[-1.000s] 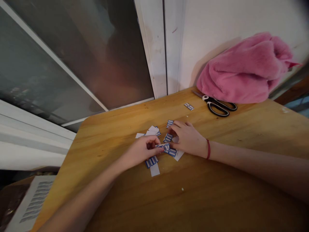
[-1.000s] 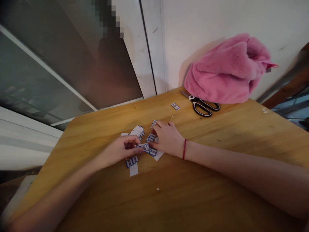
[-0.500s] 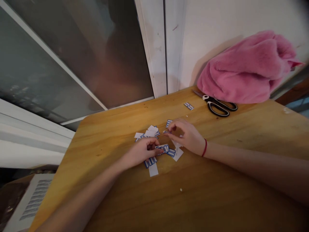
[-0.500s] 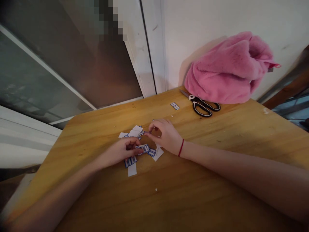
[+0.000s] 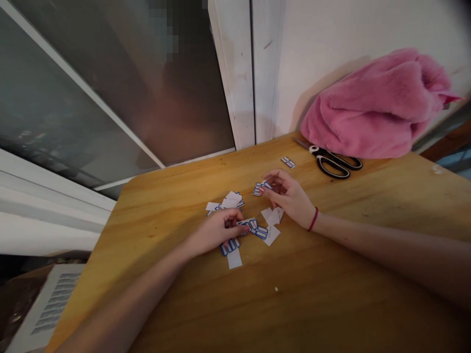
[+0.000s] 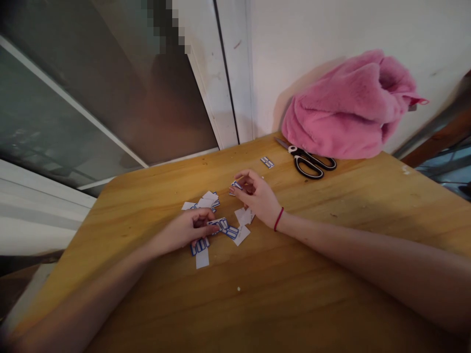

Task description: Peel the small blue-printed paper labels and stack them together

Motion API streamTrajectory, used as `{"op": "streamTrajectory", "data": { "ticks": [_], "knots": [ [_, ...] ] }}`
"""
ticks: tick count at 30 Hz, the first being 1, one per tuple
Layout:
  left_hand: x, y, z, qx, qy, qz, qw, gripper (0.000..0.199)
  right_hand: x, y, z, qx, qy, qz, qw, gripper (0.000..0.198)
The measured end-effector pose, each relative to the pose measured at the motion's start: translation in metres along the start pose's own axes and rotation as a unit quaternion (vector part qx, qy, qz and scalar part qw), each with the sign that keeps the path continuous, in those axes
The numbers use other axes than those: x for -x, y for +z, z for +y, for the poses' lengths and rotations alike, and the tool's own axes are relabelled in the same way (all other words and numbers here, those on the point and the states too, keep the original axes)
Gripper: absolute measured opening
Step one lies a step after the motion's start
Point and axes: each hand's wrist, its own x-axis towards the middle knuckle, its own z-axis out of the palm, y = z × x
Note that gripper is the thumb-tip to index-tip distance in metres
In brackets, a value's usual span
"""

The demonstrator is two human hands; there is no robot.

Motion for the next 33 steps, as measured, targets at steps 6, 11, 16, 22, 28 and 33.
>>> {"op": "streamTrajectory", "data": {
  "ticks": [6,11,16,22,28,33],
  "knots": [
    [0.000,0.001,0.001,0.008,0.000,0.004,1.000,0.021,0.000,-0.002,0.004,0.025,0.011,-0.028,0.999,0.032],
    [0.001,0.001,0.003,0.007,-0.003,0.000,1.000,0.021,0.001,-0.001,0.006,0.089,0.004,-0.033,0.995,0.035],
    [0.000,0.002,0.000,0.014,0.000,0.006,1.000,0.020,-0.001,-0.001,0.009,0.102,0.005,-0.026,0.994,0.034],
    [-0.001,0.002,-0.001,0.011,0.002,0.015,1.000,0.017,0.003,0.002,0.007,0.062,0.022,-0.014,0.998,0.036],
    [0.001,0.001,0.005,0.002,-0.013,0.019,1.000,0.016,0.011,0.009,-0.001,0.005,0.036,-0.051,0.998,0.036],
    [0.002,0.001,0.004,0.014,-0.007,0.025,1.000,0.018,0.011,0.007,0.001,0.064,-0.030,-0.038,0.997,0.026]
  ]
}}
